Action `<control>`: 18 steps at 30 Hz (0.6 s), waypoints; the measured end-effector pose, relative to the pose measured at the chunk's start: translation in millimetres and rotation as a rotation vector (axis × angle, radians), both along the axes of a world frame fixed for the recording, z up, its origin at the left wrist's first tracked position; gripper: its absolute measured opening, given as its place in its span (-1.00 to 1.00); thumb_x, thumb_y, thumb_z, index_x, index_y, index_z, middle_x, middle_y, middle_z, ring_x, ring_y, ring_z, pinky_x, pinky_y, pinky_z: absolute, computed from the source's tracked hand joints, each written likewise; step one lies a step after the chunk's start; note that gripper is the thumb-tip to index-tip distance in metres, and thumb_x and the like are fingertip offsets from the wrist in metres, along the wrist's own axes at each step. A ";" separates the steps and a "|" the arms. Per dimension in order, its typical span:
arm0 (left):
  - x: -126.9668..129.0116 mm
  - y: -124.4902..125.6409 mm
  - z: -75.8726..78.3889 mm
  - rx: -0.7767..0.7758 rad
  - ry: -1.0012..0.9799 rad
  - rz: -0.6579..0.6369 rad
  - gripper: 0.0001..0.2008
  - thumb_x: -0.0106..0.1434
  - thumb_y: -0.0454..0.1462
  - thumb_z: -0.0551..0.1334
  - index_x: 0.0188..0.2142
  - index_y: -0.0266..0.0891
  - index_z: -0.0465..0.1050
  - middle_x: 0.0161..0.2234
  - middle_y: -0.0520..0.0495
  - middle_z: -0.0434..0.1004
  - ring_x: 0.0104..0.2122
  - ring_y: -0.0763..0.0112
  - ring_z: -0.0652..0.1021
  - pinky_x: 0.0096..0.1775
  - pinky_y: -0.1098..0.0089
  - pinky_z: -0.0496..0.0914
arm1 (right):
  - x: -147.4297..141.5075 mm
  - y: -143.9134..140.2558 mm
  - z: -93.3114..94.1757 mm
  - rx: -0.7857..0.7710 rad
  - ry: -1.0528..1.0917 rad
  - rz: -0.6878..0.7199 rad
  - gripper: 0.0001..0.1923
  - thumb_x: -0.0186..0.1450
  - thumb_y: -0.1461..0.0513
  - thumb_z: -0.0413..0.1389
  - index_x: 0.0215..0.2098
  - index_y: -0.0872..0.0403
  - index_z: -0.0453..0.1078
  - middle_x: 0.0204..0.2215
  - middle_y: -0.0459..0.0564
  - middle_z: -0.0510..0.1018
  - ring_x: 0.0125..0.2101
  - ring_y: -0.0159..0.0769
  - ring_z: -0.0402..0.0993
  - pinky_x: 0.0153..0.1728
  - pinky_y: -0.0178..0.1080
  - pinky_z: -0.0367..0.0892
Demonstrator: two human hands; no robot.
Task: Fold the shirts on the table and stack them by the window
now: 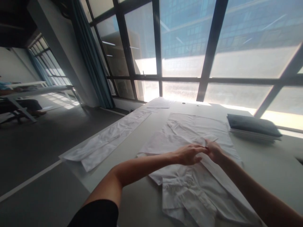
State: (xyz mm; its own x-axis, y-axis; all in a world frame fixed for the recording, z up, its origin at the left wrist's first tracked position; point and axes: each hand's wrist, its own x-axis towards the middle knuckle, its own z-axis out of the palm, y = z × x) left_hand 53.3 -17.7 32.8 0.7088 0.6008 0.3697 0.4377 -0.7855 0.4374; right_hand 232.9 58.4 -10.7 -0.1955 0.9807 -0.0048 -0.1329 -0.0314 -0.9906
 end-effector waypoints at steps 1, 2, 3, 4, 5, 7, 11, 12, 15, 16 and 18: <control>-9.4 -1.5 4.5 0.001 -0.010 0.018 -0.55 0.33 -0.35 0.25 0.20 -0.16 0.42 0.19 -0.22 0.49 0.16 0.15 0.51 0.20 0.18 0.38 | -0.5 2.4 -0.3 -0.013 -0.007 -0.051 -0.73 0.29 -0.01 0.21 -0.39 -0.02 0.35 -0.62 -0.12 0.45 -0.63 -0.27 0.44 -0.62 -0.20 0.50; -21.1 -1.7 9.9 0.006 -0.029 0.055 -0.58 0.35 -0.33 0.23 0.20 -0.16 0.43 0.17 -0.20 0.50 0.15 0.18 0.52 0.19 0.20 0.39 | -1.5 4.0 2.4 -0.041 -0.007 -0.103 -0.75 0.31 0.00 0.19 -0.35 -0.03 0.36 -0.57 -0.10 0.49 -0.60 -0.27 0.46 -0.59 -0.18 0.53; -35.2 -0.3 15.5 0.013 -0.058 0.109 -0.60 0.37 -0.31 0.22 0.19 -0.16 0.44 0.15 -0.19 0.53 0.13 0.20 0.53 0.18 0.21 0.39 | -2.8 5.2 8.2 -0.067 0.007 -0.150 -0.78 0.32 0.02 0.17 -0.30 -0.02 0.38 -0.50 -0.08 0.55 -0.54 -0.26 0.51 -0.53 -0.16 0.57; -51.5 2.5 21.0 0.021 -0.095 0.177 -0.64 0.38 -0.30 0.20 0.16 -0.17 0.47 0.12 -0.18 0.56 0.11 0.21 0.55 0.18 0.21 0.40 | -4.2 6.3 16.7 -0.073 0.036 -0.178 -0.80 0.33 0.04 0.17 -0.24 -0.02 0.40 -0.41 -0.06 0.59 -0.47 -0.26 0.54 -0.46 -0.15 0.59; -69.6 6.4 25.9 0.028 -0.135 0.255 -0.66 0.39 -0.30 0.19 0.12 -0.19 0.49 0.09 -0.17 0.58 0.09 0.22 0.56 0.17 0.21 0.40 | -5.5 7.6 27.5 -0.069 0.079 -0.202 -0.81 0.34 0.06 0.16 -0.18 -0.03 0.41 -0.33 -0.05 0.62 -0.41 -0.25 0.57 -0.41 -0.14 0.61; -109.2 15.4 32.5 0.029 -0.198 0.431 -0.69 0.38 -0.28 0.17 0.08 -0.20 0.52 0.06 -0.17 0.60 0.05 0.22 0.59 0.13 0.19 0.45 | -6.9 12.3 52.8 -0.039 0.182 -0.241 -0.80 0.35 0.09 0.17 -0.09 -0.03 0.41 -0.25 -0.06 0.63 -0.33 -0.26 0.59 -0.36 -0.17 0.61; -178.8 24.2 27.6 -0.015 -0.166 0.621 -0.66 0.38 -0.19 0.16 0.06 -0.22 0.54 0.06 -0.19 0.60 0.01 0.17 0.61 0.06 0.13 0.51 | -3.5 33.8 98.9 0.000 0.330 -0.323 -0.82 0.38 0.21 0.17 -0.04 0.00 0.42 -0.29 -0.08 0.62 -0.34 -0.29 0.57 -0.31 -0.21 0.60; -190.0 23.0 22.9 -0.021 -0.149 0.624 -0.66 0.39 -0.17 0.16 0.06 -0.23 0.54 0.06 -0.20 0.60 0.03 0.16 0.60 0.09 0.11 0.49 | -1.6 41.1 106.7 -0.001 0.342 -0.343 -0.83 0.39 0.24 0.16 -0.04 0.01 0.42 -0.30 -0.07 0.62 -0.34 -0.31 0.57 -0.29 -0.22 0.59; -205.3 13.9 3.6 -0.034 -0.097 0.549 -0.62 0.42 -0.12 0.16 0.10 -0.22 0.53 0.10 -0.20 0.58 0.13 0.15 0.55 0.22 0.10 0.38 | 4.5 63.6 119.1 -0.017 0.303 -0.388 -0.87 0.44 0.31 0.12 -0.05 0.08 0.42 -0.33 -0.06 0.60 -0.35 -0.38 0.54 -0.26 -0.27 0.56; -205.5 10.3 -3.4 -0.040 -0.078 0.513 -0.60 0.43 -0.11 0.15 0.14 -0.22 0.51 0.14 -0.21 0.56 0.17 0.16 0.52 0.25 0.12 0.35 | 6.2 70.5 120.0 -0.025 0.272 -0.405 -0.89 0.45 0.32 0.10 -0.07 0.10 0.42 -0.33 -0.05 0.60 -0.36 -0.40 0.53 -0.25 -0.29 0.54; -202.7 4.2 -16.1 -0.055 -0.035 0.454 -0.56 0.46 -0.09 0.13 0.21 -0.23 0.46 0.21 -0.22 0.49 0.23 0.17 0.47 0.29 0.13 0.31 | 8.8 82.3 118.3 -0.049 0.206 -0.441 -0.93 0.46 0.34 0.10 -0.11 0.13 0.42 -0.33 -0.05 0.58 -0.38 -0.44 0.52 -0.26 -0.32 0.52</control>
State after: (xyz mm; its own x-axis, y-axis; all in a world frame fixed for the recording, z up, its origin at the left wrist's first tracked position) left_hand -149.4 -13.5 16.7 0.3573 0.8670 0.3474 0.7163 -0.4930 0.4937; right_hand 241.7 140.7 107.6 0.2364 0.9699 -0.0583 -0.3369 0.0255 -0.9412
